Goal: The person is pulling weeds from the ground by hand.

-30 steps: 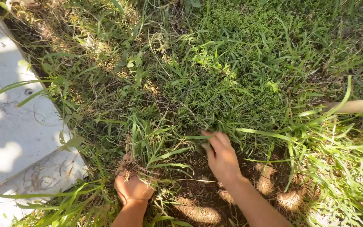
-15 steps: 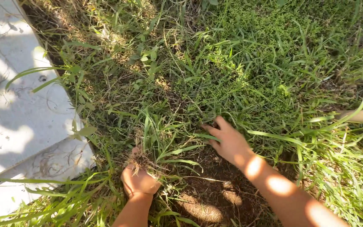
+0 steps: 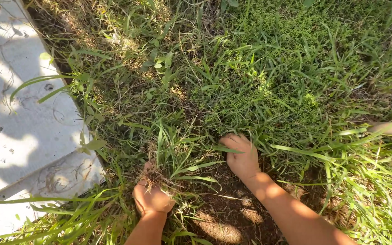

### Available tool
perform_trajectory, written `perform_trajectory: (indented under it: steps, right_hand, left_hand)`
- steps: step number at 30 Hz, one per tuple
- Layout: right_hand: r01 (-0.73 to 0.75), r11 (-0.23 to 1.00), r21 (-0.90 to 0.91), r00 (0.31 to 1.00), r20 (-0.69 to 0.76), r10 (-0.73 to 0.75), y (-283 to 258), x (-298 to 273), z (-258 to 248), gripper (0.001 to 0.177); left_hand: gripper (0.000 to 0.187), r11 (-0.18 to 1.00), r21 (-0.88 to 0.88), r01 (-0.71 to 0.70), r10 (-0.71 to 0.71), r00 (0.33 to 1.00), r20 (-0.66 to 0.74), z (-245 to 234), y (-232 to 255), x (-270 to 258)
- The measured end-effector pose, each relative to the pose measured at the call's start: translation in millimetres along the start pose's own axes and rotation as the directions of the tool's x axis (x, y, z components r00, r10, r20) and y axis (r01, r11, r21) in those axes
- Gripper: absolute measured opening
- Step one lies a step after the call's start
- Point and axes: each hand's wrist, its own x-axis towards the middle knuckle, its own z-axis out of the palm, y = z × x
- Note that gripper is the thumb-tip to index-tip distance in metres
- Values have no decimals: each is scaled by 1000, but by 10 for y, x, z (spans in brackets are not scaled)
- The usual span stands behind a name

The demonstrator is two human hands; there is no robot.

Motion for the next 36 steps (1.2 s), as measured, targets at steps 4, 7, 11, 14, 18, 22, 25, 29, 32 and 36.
perform_trajectory:
  steps: [4, 7, 11, 14, 18, 22, 25, 29, 32, 36]
  right_hand:
    - [-154, 985, 78, 988, -4, 155, 15, -25, 146, 28]
    - [-403, 828, 391, 906, 44, 420, -42, -110, 206, 34]
    - [-637, 544, 546, 736, 221, 640, -161, -371, 36, 20]
    - [-846, 368, 386, 493, 302, 816, -122, -674, -222, 21]
    - [-944, 321, 80, 328, 364, 872, -224, -741, -511, 21]
    - [-588, 791, 170, 807, 186, 560, -282, -462, -559, 27]
    - [-199, 973, 114, 980, 52, 194, -251, -106, -422, 38]
    - [-334, 942, 43, 939, 98, 328, -26, -8, -51, 14]
    - [-233, 921, 313, 968, -17, 251, 121, -111, 100, 15]
    - [-160, 959, 235, 978, -97, 186, 50, -52, 41, 17]
  left_hand:
    - [50, 975, 154, -158, 111, 954, 280, -250, -23, 319]
    - [52, 1000, -10, -20, 21, 981, 194, -158, -11, 226]
    - [50, 999, -48, 23, -20, 999, 49, 21, -8, 36]
    - [50, 995, -84, -61, 68, 995, 75, -265, -39, 325]
    - [47, 864, 359, -353, 213, 903, 374, -385, -33, 450]
    - [54, 994, -105, 7, 7, 992, 124, 137, -36, -108]
    - [52, 999, -28, -29, 31, 998, 50, 10, -29, 35]
    - [51, 989, -146, -6, 38, 976, 214, -411, -27, 534]
    - [46, 999, -7, -52, 52, 999, -9, -62, -11, 98]
    - [47, 997, -70, -38, 48, 988, 144, -128, -17, 182]
